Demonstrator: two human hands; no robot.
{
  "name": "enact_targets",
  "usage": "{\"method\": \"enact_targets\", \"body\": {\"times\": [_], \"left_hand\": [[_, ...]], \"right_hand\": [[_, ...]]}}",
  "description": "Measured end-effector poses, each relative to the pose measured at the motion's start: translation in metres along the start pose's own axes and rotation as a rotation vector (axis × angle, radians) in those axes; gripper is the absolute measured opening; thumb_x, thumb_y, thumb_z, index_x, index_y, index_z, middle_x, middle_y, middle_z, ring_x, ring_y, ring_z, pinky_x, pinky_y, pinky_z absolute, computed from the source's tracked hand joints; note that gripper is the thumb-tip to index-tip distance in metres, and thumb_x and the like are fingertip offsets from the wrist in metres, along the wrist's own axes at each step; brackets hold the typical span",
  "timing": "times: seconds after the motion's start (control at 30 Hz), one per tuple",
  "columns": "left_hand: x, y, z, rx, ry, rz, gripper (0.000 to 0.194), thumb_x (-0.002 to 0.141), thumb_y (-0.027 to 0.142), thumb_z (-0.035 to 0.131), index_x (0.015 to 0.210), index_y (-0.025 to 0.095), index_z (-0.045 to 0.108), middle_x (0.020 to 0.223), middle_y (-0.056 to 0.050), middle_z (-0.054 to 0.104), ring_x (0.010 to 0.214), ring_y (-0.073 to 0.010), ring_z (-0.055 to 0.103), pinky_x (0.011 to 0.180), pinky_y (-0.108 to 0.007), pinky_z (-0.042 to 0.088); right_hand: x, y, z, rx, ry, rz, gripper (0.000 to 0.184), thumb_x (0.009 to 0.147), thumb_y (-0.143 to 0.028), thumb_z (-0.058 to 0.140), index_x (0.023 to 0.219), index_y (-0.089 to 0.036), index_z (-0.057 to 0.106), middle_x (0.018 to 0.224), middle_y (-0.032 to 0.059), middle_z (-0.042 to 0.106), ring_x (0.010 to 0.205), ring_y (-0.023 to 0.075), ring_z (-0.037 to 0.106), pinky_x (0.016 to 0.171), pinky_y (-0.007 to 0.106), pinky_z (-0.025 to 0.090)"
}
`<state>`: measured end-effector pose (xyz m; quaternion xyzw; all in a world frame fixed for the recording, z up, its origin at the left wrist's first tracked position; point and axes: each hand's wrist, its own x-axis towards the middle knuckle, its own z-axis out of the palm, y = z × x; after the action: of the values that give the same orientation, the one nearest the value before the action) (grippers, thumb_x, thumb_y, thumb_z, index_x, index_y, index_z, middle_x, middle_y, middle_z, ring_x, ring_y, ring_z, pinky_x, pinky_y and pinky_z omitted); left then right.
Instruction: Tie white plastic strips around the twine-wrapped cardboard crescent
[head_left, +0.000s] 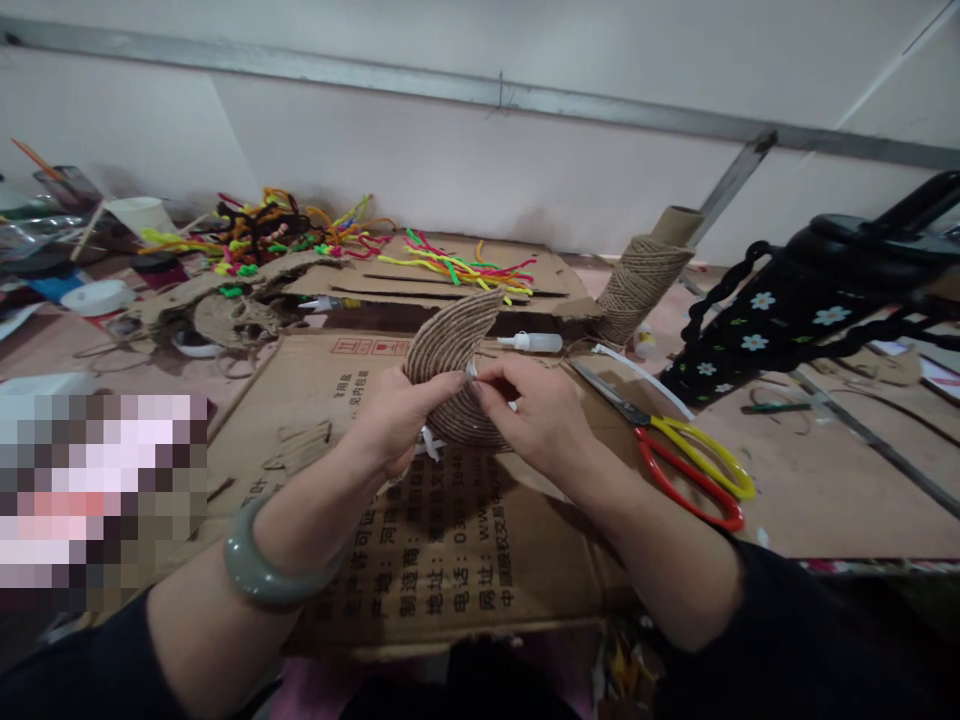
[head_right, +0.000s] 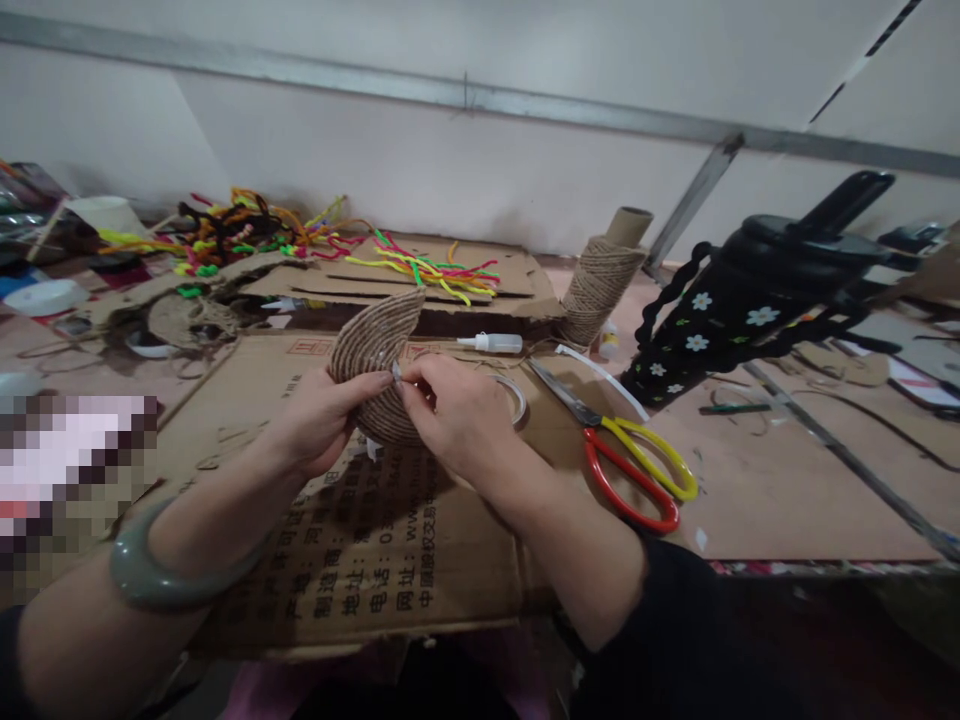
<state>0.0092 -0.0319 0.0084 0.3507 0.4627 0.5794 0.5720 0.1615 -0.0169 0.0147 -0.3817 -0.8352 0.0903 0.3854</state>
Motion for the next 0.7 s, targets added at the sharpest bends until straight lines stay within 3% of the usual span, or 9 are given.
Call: {"method": "enact_targets", "body": {"times": [0.23,0.47,0.7], "left_hand": [[-0.0026,-0.0015,0.0008,-0.001,-0.064,-0.02,0.023,0.058,0.022,0.079,0.077,0.012,0.072,0.073,-0.005,0.071,0.067,-0.0165,0.063,0.068,-0.03,0.051],[-0.0052,-0.0003,0.0047,0.125,-0.018,0.042,0.018,0.058,0.019,0.076,0.074,0.013,0.071,0.07,-0.003,0.068,0.066,-0.0149,0.061,0.065,-0.027,0.049],[-0.0077,-0.0013,0.0055,0.269,-0.022,0.132,0.012,0.063,0.02,0.07,0.073,0.014,0.07,0.07,-0.002,0.066,0.065,-0.0151,0.059,0.063,-0.026,0.047]], "right_hand": [[0.0012,-0.0013,-0.0009,-0.059,-0.014,0.1,0.015,0.084,-0.026,0.052,0.079,-0.017,0.064,0.076,0.0033,0.068,0.067,0.0148,0.057,0.064,0.027,0.038],[0.0013,-0.0009,-0.0015,-0.065,-0.046,0.186,0.017,0.083,-0.028,0.05,0.082,-0.019,0.064,0.075,0.0036,0.068,0.066,0.0157,0.056,0.064,0.029,0.038],[0.0057,0.0019,-0.0003,0.125,-0.06,0.216,0.016,0.078,-0.022,0.049,0.081,-0.018,0.065,0.076,0.0036,0.069,0.067,0.0148,0.058,0.064,0.027,0.042]]}}
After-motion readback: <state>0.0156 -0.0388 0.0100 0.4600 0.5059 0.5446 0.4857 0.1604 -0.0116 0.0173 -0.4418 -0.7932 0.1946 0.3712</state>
